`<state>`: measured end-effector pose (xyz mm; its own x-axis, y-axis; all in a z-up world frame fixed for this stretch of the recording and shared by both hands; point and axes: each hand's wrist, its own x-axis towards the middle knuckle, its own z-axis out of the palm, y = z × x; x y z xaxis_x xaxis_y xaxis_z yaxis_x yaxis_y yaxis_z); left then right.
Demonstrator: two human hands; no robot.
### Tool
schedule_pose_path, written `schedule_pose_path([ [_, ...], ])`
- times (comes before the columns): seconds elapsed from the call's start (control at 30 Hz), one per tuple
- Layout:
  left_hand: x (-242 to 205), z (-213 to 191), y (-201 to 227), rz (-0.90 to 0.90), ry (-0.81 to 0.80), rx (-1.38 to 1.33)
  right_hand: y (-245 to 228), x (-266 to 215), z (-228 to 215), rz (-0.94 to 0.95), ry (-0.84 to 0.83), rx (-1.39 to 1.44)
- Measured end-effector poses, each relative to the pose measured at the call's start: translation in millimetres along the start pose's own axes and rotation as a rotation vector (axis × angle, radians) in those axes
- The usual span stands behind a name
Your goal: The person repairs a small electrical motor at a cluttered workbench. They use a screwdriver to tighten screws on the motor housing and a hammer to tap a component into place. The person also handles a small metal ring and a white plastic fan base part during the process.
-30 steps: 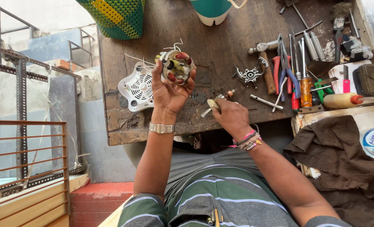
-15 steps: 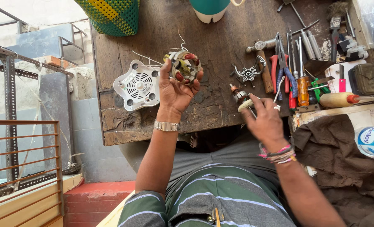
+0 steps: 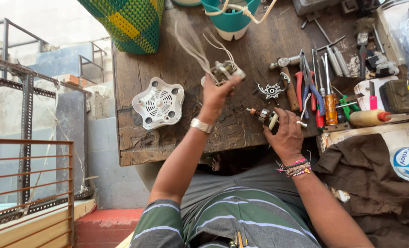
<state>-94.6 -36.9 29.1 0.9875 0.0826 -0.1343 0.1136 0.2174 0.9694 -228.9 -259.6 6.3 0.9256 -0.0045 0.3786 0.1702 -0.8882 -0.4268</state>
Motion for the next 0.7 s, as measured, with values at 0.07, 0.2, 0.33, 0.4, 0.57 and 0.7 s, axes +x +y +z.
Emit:
schedule_pose_path([
  [0.07, 6.1, 5.5, -13.7, 0.244, 0.01, 0.309, 1.4, -0.3, 1.2, -0.013, 0.015, 0.005],
  [0.2, 17.2, 17.8, -42.6, 0.523, 0.082, 0.772, 1.7, 1.3, 0.8, -0.03, 0.047, 0.014],
  [0.33, 25.7, 20.4, -66.8, 0.558, 0.093, 0.943, 4.5, 5.0, -2.5, -0.024, 0.02, 0.054],
  [0.4, 25.5, 21.3, -72.3, 0.566, 0.133, 1.076, 5.8, 5.5, -4.8, -0.021, 0.003, 0.088],
  [0.57, 16.6, 19.7, -70.7, 0.453, 0.133, 1.173, 8.4, 5.9, -13.3, -0.051, -0.061, 0.166],
  [0.7, 14.2, 15.9, -72.2, 0.505, 0.117, 1.075, 12.2, 5.1, -17.0, -0.037, -0.083, 0.263],
])
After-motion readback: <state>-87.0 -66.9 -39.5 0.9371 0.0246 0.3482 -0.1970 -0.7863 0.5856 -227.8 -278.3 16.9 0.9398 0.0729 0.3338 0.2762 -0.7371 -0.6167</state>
